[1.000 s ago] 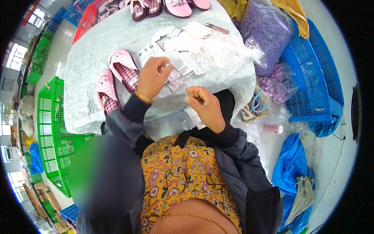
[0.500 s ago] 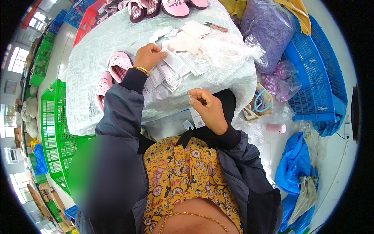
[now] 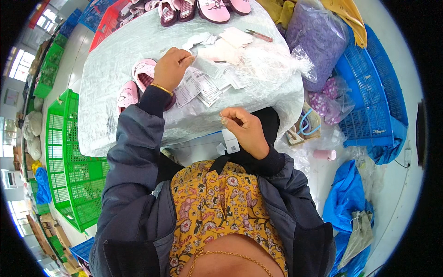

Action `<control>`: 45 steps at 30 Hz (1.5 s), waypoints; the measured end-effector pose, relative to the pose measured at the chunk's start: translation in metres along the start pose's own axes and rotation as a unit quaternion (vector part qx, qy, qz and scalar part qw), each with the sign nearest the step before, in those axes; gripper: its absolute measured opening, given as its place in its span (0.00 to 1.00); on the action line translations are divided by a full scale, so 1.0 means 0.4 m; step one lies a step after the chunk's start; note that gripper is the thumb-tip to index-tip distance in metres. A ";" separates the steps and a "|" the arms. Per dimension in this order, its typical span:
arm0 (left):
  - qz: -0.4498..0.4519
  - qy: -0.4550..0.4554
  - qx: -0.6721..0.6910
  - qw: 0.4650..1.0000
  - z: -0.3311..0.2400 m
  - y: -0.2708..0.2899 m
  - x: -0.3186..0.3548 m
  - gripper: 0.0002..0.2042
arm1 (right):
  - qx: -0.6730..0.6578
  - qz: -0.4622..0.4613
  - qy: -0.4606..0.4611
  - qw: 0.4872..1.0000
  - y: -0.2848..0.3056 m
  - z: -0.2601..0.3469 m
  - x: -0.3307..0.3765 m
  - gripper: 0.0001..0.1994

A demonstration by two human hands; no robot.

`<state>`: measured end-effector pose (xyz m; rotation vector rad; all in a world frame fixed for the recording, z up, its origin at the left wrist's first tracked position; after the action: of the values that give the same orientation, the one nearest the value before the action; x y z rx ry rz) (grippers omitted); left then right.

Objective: The person repeatedly picks up small paper tags and attaches them to pairs of pink and purple slippers on a table. The person handles the tags and slippers by hand, placing the tagged slippers into a red basket after each attachment.

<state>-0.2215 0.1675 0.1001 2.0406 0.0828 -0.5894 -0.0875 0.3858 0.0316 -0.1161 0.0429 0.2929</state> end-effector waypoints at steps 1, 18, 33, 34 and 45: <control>-0.020 -0.014 0.002 1.000 -0.010 0.011 0.006 0.10 | 0.001 0.000 0.006 1.000 -0.002 0.003 -0.001 0.09; 0.091 -0.016 0.134 0.987 -0.161 0.053 0.155 0.10 | 0.006 -0.036 0.045 0.998 -0.054 0.123 -0.151 0.19; 0.099 -0.046 0.091 0.990 -0.190 0.054 0.186 0.09 | -0.041 -0.008 -0.008 0.999 -0.057 0.091 -0.147 0.18; 0.099 -0.050 0.091 0.990 -0.188 0.052 0.187 0.09 | -0.044 -0.005 -0.014 0.999 -0.058 0.091 -0.147 0.17; 0.343 0.119 0.424 0.830 -0.145 0.007 0.211 0.06 | -0.119 0.102 -0.135 0.978 -0.061 0.058 -0.102 0.09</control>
<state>-0.1247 0.1992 0.0890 2.7437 -0.8845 0.1498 -0.1191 0.3537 0.0596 -0.3094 -0.2516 0.5167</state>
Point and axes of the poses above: each hand's wrist, its own x-axis away from the middle knuckle, its own y-axis out of the back of the hand, z = x × y, the point moved 6 cm from there along -x, towards the middle knuckle, and after that the axes turned 6 degrees about -x, right-handed, at the moved point
